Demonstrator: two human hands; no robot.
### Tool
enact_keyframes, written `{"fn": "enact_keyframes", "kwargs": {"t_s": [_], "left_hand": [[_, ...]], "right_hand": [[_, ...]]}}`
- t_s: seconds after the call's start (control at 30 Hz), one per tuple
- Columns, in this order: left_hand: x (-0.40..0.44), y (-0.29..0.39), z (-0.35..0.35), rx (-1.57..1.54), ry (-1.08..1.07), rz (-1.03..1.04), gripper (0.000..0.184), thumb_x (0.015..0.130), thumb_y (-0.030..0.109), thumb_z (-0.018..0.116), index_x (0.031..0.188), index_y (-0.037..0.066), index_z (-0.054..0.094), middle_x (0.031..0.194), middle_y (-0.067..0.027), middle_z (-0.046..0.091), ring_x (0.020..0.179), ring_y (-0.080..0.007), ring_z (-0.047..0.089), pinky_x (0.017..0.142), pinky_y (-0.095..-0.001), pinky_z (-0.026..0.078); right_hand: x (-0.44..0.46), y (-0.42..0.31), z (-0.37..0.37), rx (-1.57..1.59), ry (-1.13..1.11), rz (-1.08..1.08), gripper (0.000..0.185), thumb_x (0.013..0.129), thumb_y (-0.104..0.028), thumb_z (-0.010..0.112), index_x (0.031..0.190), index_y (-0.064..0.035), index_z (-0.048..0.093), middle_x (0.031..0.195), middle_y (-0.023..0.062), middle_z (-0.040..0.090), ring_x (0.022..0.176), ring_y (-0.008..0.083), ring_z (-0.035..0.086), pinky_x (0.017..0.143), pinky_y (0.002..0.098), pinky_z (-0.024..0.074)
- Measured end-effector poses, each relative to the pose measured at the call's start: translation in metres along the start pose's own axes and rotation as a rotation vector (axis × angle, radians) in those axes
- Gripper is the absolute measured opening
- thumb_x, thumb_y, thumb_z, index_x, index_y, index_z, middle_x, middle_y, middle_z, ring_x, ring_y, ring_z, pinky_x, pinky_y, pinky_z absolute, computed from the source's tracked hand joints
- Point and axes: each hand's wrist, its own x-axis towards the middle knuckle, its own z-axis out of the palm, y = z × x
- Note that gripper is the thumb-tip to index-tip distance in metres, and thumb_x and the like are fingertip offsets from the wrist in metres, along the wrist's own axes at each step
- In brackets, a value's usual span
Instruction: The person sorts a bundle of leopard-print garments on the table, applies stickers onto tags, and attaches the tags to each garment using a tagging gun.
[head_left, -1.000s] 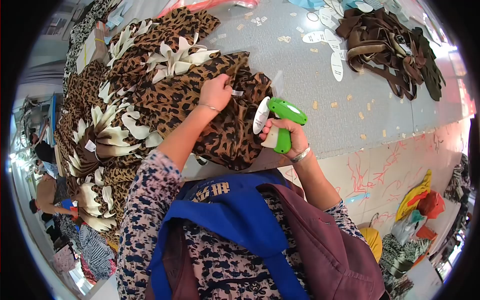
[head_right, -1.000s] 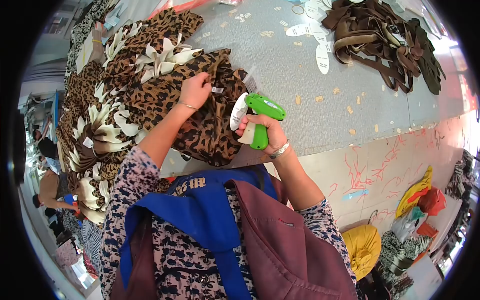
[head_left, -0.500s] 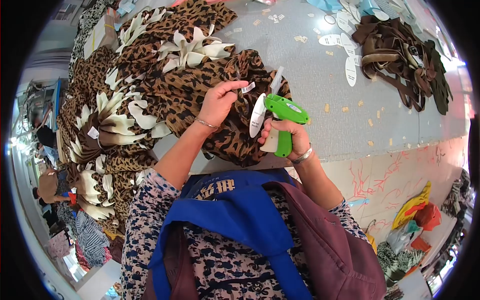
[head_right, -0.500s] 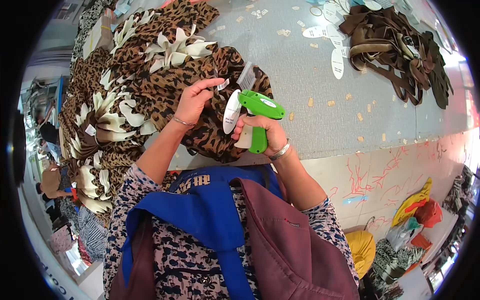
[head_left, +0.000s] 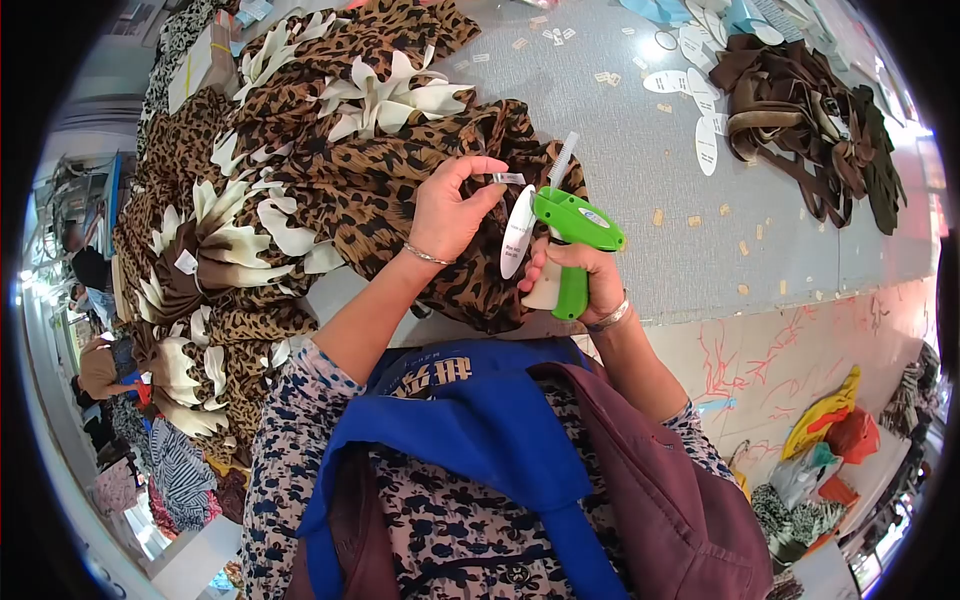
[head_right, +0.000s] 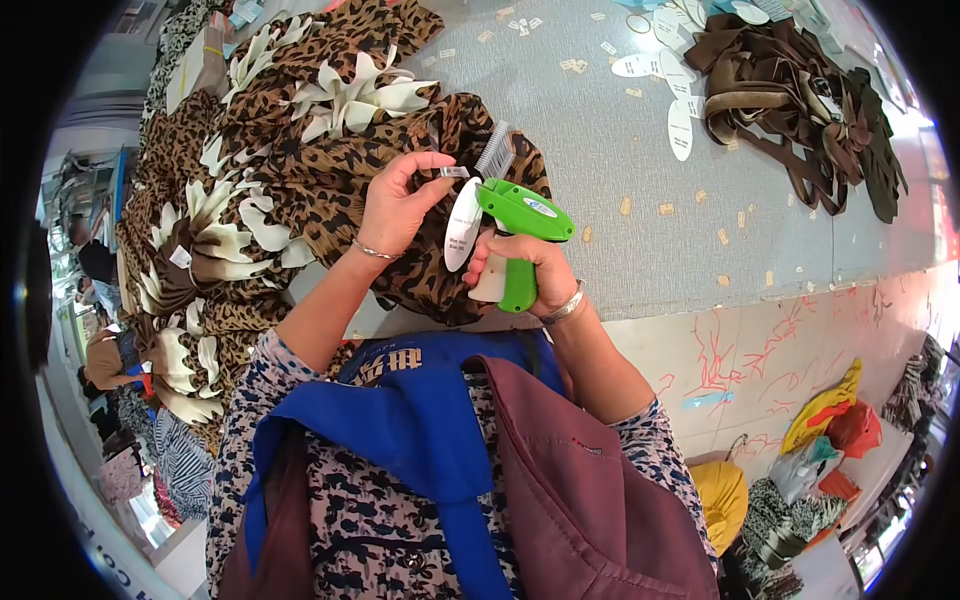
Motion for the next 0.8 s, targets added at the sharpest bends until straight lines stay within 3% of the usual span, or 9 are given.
{"fn": "enact_keyframes", "kwargs": {"t_s": [0.37,0.47,0.67,0.8], "left_hand": [[-0.001,-0.001,0.003,-0.017,0.0,-0.029,0.008,0.088,0.009,0.064,0.092,0.002,0.062,0.091,-0.0002,0.061,0.081,-0.0072,0.053,0.074,-0.0218,0.044],[-0.004,-0.001,0.004,-0.077,0.025,-0.022,0.009,0.083,0.008,0.066,0.09,0.004,0.061,0.088,-0.0047,0.063,0.081,-0.0151,0.058,0.077,-0.0263,0.045],[-0.005,0.001,0.004,-0.15,-0.025,-0.028,0.005,0.09,0.006,0.059,0.095,0.004,0.057,0.09,0.0022,0.057,0.084,-0.006,0.05,0.077,-0.0217,0.043],[-0.007,-0.001,0.005,-0.214,-0.042,-0.069,0.003,0.092,0.005,0.057,0.095,0.004,0.057,0.092,0.002,0.057,0.084,-0.0057,0.051,0.077,-0.0213,0.043]], "right_hand": [[-0.001,-0.002,0.008,-0.058,-0.021,0.052,0.022,0.082,-0.019,0.064,0.087,0.0014,0.056,0.078,0.0133,0.062,0.073,0.0271,0.065,0.065,0.0403,0.056],[0.0,-0.001,0.009,-0.07,0.008,0.02,0.022,0.082,-0.019,0.064,0.087,0.001,0.057,0.079,0.013,0.062,0.073,0.0262,0.065,0.064,0.0383,0.0561],[0.002,0.001,0.011,-0.125,0.025,-0.001,0.021,0.082,-0.02,0.064,0.086,0.0006,0.059,0.08,0.0125,0.063,0.073,0.025,0.065,0.064,0.0371,0.056],[0.002,0.001,0.012,-0.108,0.052,0.014,0.022,0.078,-0.018,0.066,0.087,0.0013,0.059,0.081,0.0106,0.063,0.073,0.0224,0.065,0.064,0.0354,0.0556]]}}
